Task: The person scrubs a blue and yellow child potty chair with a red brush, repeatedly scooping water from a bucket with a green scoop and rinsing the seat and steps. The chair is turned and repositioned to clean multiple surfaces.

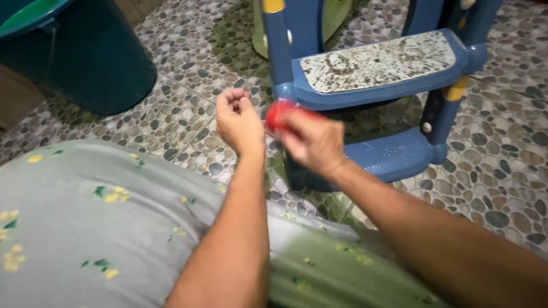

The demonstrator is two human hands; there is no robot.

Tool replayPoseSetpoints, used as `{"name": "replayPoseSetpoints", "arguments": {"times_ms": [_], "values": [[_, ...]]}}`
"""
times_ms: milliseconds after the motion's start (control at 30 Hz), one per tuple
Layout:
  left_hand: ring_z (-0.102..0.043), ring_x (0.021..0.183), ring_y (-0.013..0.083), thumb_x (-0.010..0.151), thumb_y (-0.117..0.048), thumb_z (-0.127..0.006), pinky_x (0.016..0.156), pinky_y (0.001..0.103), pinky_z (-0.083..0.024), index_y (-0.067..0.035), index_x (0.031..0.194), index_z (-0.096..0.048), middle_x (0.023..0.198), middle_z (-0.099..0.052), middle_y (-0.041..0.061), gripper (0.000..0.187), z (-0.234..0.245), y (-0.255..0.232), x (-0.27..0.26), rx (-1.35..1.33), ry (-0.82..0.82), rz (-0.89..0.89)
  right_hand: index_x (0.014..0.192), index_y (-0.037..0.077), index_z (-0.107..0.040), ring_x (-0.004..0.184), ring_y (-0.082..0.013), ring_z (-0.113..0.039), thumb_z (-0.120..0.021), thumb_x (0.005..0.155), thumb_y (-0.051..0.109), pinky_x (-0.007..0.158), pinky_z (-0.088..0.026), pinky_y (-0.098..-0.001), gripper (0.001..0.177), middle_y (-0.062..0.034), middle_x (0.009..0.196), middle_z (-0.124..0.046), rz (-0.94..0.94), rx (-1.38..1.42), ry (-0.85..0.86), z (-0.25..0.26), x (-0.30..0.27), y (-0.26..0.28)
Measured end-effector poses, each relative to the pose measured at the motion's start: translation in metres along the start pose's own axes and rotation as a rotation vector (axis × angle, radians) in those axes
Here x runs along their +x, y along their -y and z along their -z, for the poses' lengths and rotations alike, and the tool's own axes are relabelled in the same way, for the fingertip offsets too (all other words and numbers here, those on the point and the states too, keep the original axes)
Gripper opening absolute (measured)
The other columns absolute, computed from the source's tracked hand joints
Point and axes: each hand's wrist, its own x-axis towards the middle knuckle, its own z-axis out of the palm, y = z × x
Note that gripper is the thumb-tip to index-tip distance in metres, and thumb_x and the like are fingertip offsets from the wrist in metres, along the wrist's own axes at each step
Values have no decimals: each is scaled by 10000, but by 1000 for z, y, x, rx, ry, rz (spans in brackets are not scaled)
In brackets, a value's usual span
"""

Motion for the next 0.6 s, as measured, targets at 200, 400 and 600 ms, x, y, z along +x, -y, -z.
{"name": "replayPoseSetpoints", "arguments": {"times_ms": [200,400,600], "values": [[-721,769,154,874,-101,-684,735,315,-571,-109,971,-776,861,-780,24,135,-11,-13,15,5,78,-18,1155,187,-675,849,-332,-741,-792,898,307,702,-565,-424,307,-107,953,-766,-434,49,-164,-3,19,41],[-778,888,172,858,-70,-604,831,327,-575,-117,976,-784,940,-811,45,221,-6,-25,13,39,79,-45,1182,206,-664,858,-345,-752,-762,890,325,736,-571,-458,331,-119,954,-770,-447,46,-157,-6,22,60],[-760,886,211,854,-118,-582,945,404,-470,-149,955,-797,918,-813,26,240,-10,-36,9,175,10,-119,1220,215,-653,862,-412,-710,-765,901,355,717,-530,-523,366,-159,911,-750,-518,-78,-37,3,44,52]]}}
